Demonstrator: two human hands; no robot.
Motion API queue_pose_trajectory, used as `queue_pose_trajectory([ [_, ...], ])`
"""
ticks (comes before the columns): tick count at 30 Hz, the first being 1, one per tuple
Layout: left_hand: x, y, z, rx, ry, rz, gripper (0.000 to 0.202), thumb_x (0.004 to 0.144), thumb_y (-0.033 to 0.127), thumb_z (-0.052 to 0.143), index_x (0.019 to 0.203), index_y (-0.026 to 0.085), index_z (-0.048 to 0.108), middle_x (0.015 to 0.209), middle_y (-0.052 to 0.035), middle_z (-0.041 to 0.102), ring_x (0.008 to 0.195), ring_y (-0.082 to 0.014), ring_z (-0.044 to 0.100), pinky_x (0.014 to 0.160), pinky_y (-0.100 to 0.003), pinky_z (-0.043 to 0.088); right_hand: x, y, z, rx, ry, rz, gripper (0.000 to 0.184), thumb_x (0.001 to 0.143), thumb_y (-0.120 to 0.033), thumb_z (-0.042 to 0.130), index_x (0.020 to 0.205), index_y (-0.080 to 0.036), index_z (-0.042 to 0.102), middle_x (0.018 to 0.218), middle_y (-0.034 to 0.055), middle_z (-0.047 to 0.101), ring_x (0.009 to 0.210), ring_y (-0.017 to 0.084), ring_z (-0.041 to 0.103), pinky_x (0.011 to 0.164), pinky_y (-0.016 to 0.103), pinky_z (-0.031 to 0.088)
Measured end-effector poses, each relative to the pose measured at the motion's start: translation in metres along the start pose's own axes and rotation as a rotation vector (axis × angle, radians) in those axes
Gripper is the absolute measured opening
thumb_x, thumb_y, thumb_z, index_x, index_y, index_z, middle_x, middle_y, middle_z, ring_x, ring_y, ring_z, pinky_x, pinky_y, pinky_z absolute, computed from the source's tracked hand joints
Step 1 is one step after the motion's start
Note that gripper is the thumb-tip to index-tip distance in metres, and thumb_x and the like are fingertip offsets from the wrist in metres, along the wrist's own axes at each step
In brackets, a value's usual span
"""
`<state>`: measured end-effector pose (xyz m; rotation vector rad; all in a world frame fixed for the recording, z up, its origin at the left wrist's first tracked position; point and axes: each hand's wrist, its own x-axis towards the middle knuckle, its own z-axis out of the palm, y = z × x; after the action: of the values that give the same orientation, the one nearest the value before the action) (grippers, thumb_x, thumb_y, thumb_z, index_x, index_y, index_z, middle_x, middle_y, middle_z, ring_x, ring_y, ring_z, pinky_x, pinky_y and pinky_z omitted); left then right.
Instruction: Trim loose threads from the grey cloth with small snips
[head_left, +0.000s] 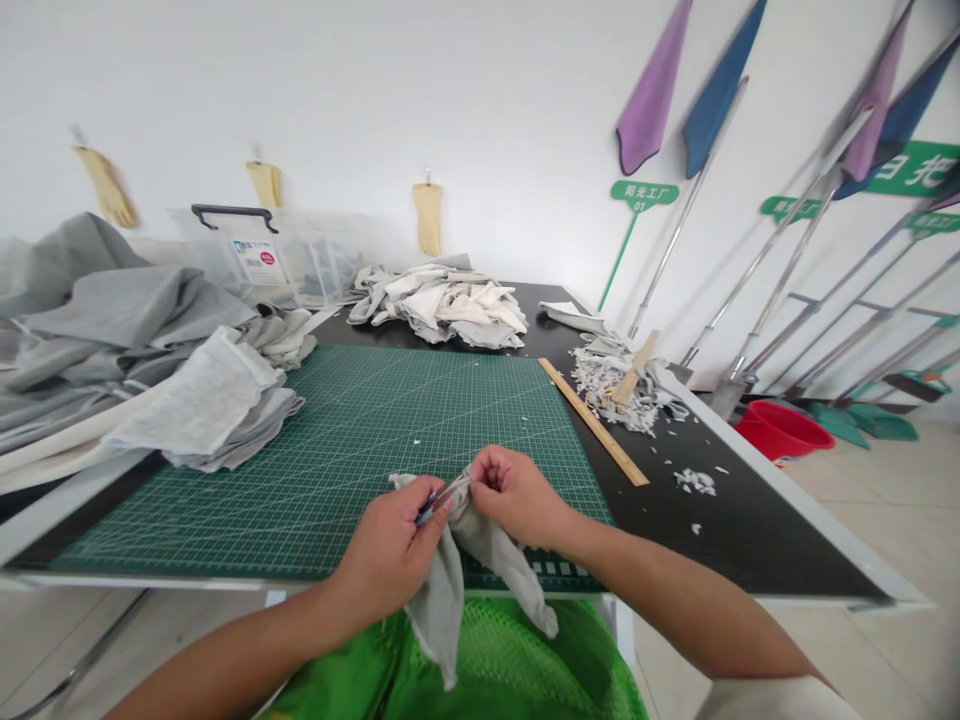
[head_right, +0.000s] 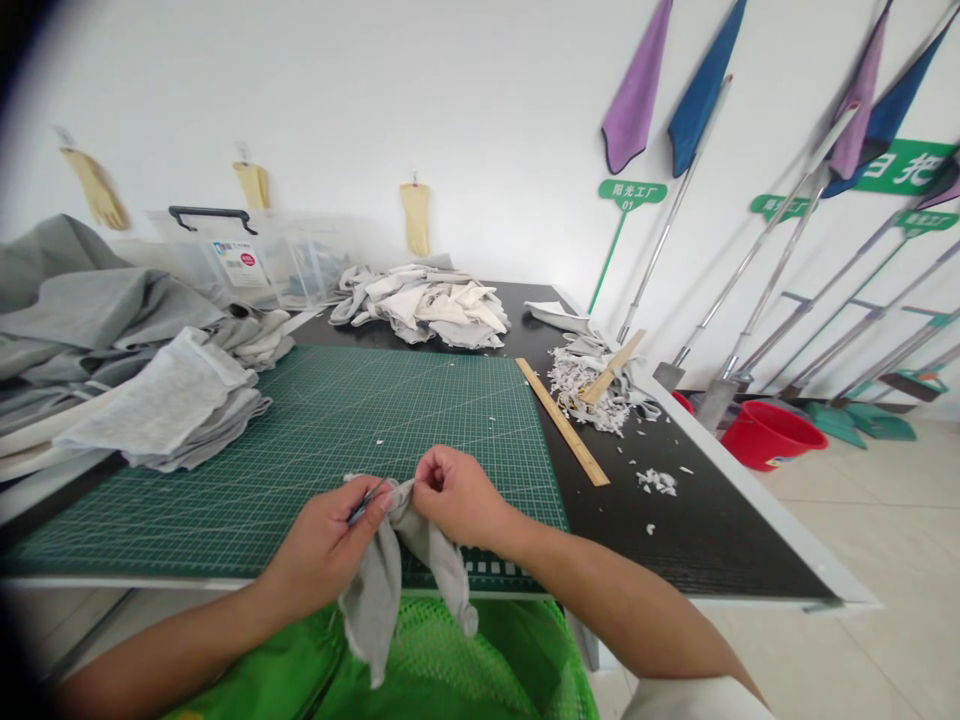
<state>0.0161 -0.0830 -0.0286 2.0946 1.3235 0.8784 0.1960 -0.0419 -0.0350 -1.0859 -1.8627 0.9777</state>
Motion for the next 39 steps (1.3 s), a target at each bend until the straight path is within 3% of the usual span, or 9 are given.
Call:
queue_pose_trajectory([
  [8,0.003,0.005,0.003,-0.015,0.023,0.000,0.025,0.091,0.037,0.037,0.078,0.020,0.051,0.065,0.0022,0.054,0.062,-0.0136,0.050,0.060,-0.025,0.034,-0.006,-0.014,-0.005,-0.117,0.050,-0.055,0.009,0.073,-0.012,0.048,0.067,-0.016,0.053,0.060,-0.0030,0.052,0.057,0.008,0.045,0.053,0.018,0.035],
  [11,0.003,0.005,0.003,-0.032,0.030,0.003,0.025,0.090,0.036,0.038,0.077,0.019,0.052,0.066,0.0017,0.056,0.061,-0.0140,0.051,0.059,-0.025,0.035,-0.010,-0.017,-0.008,-0.175,-0.024,-0.048,0.016,0.077,-0.026,0.055,0.066,-0.015,0.055,0.056,-0.0038,0.049,0.053,0.007,0.041,0.050,0.018,0.032],
  [13,0.003,0.004,0.003,-0.050,0.018,0.009,0.023,0.090,0.035,0.039,0.078,0.020,0.053,0.068,0.0013,0.058,0.062,-0.0143,0.052,0.059,-0.025,0.035,-0.011,-0.018,-0.008,-0.228,-0.081,-0.039,0.023,0.072,-0.037,0.063,0.068,-0.015,0.058,0.055,-0.0044,0.048,0.050,0.007,0.038,0.047,0.018,0.029],
  [15,0.003,0.003,0.004,-0.058,0.011,0.010,0.022,0.090,0.034,0.039,0.079,0.020,0.053,0.070,0.0010,0.059,0.064,-0.0146,0.053,0.060,-0.025,0.036,-0.011,-0.018,-0.008,-0.288,-0.112,-0.058,0.026,0.072,-0.040,0.063,0.068,-0.015,0.059,0.056,-0.0038,0.049,0.051,0.007,0.039,0.047,0.019,0.028],
  [18,0.003,0.002,0.004,-0.052,0.023,0.005,0.023,0.090,0.035,0.039,0.080,0.020,0.054,0.071,0.0005,0.060,0.065,-0.0150,0.054,0.062,-0.026,0.037,-0.011,-0.018,-0.007,-0.354,-0.130,-0.113,0.018,0.077,-0.030,0.055,0.067,-0.015,0.059,0.058,-0.0031,0.051,0.053,0.007,0.042,0.050,0.018,0.029],
  [24,0.003,0.000,0.004,0.008,0.043,-0.001,0.024,0.090,0.036,0.039,0.079,0.020,0.053,0.068,0.0010,0.059,0.063,-0.0152,0.053,0.059,-0.025,0.036,-0.010,-0.017,-0.004,-0.444,-0.093,-0.169,0.005,0.070,-0.017,0.052,0.069,-0.016,0.057,0.057,-0.0040,0.052,0.053,0.007,0.044,0.051,0.018,0.029],
  [30,0.003,0.000,0.002,0.054,0.024,0.020,0.023,0.090,0.034,0.038,0.083,0.020,0.054,0.071,0.0000,0.061,0.065,-0.0165,0.054,0.060,-0.026,0.036,-0.011,-0.018,-0.003,-0.465,-0.049,-0.162,0.006,0.068,-0.016,0.052,0.069,-0.017,0.059,0.056,-0.0035,0.055,0.051,0.008,0.045,0.051,0.019,0.029],
  [39,0.003,0.004,-0.005,0.092,-0.040,0.028,0.027,0.090,0.035,0.036,0.078,0.020,0.054,0.068,-0.0001,0.060,0.062,-0.0150,0.052,0.061,-0.025,0.036,-0.011,-0.019,-0.007,-0.314,-0.036,-0.208,0.015,0.076,-0.013,0.047,0.070,-0.015,0.061,0.061,-0.0014,0.058,0.057,0.009,0.051,0.056,0.019,0.035],
])
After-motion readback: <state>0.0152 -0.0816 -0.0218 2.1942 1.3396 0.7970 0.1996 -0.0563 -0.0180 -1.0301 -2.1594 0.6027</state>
